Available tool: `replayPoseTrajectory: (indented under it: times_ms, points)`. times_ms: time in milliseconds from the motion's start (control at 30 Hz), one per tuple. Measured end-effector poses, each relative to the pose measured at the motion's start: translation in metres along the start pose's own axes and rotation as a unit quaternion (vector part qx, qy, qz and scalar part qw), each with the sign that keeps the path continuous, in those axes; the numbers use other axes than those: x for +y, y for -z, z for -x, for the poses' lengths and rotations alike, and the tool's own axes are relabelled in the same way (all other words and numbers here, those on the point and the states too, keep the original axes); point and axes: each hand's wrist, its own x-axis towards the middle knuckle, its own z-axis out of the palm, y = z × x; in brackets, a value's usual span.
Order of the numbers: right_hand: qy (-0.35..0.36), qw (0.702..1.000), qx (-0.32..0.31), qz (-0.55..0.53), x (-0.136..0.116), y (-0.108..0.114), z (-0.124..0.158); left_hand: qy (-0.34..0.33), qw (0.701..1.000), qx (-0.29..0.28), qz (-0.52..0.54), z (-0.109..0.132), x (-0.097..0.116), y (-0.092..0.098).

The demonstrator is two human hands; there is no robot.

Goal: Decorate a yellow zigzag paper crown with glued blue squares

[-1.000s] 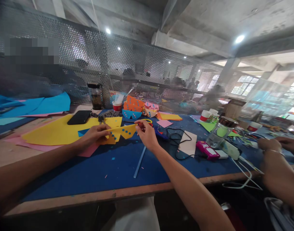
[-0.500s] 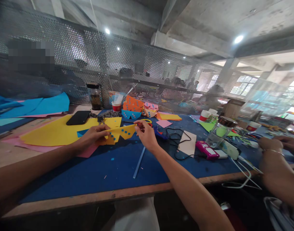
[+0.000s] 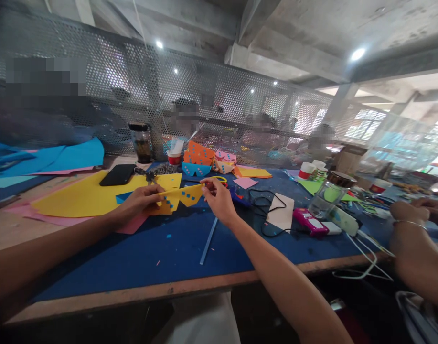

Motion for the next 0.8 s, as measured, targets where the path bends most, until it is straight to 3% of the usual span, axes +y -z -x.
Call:
replayPoseTrajectory:
  times_ms: [800]
  points:
    - [0.0, 1.0, 0.01, 0.004, 0.0009, 0.0005, -0.0011, 0.003, 0.999, 0.006, 0.032, -0.0007, -0.0003, 0.0001]
